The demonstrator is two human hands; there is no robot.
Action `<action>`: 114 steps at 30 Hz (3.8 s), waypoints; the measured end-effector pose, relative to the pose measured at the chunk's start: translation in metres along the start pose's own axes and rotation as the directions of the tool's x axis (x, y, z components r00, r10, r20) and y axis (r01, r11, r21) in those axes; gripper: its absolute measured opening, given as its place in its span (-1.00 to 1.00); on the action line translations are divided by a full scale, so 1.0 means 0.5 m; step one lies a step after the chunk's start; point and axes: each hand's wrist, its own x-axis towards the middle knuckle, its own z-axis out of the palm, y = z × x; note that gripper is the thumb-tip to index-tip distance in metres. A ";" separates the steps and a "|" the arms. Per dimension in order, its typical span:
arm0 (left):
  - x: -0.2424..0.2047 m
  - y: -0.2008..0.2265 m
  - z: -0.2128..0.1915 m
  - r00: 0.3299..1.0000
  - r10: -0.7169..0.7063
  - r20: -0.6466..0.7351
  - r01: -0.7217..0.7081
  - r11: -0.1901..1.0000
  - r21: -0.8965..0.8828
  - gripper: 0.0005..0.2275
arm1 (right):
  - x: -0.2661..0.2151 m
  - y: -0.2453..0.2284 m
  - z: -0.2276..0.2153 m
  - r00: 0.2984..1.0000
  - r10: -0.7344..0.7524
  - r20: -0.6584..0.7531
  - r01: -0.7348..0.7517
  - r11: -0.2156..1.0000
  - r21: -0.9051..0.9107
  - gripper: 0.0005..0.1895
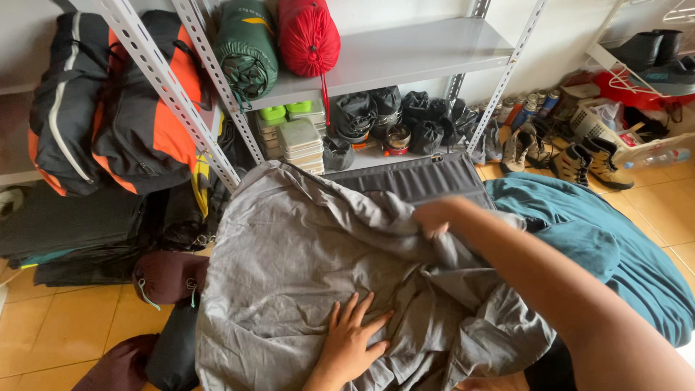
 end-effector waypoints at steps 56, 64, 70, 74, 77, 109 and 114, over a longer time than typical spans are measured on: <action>-0.072 -0.368 -0.050 0.261 -0.881 -0.394 0.924 0.346 -0.163 -0.48 | -0.111 0.200 0.381 0.551 0.665 -0.504 -0.197 0.690 0.696 -0.28; -0.015 -0.108 -0.107 0.608 -0.741 -0.284 0.673 0.671 -0.312 -0.41 | -0.110 0.227 0.367 0.394 0.641 -0.659 -0.278 0.766 0.579 -0.53; 0.067 0.024 -0.121 0.668 -0.692 -0.274 0.482 0.683 -0.549 -0.40 | -0.196 -0.005 0.327 0.113 0.245 -0.963 -0.282 0.937 0.206 -0.65; 0.167 0.128 -0.034 0.821 -0.557 -0.128 0.254 0.556 -0.791 -0.34 | -0.266 -0.188 0.306 0.755 0.228 -0.615 0.507 0.390 0.768 -0.48; 0.211 0.142 0.053 0.915 -0.403 0.011 0.224 0.484 -0.846 -0.29 | -0.178 -0.147 0.338 0.849 0.248 -0.466 0.472 0.041 0.881 -0.41; -0.110 -0.103 -0.194 0.750 -0.659 -0.058 0.659 0.735 0.161 -0.71 | -0.148 0.191 0.348 0.301 0.684 -0.664 -0.210 0.727 0.654 -0.72; -0.088 -0.035 -0.193 0.838 -0.516 -0.176 0.531 0.847 0.044 -0.53 | -0.171 0.033 0.336 -0.100 0.242 -0.965 -0.226 0.939 0.259 -0.67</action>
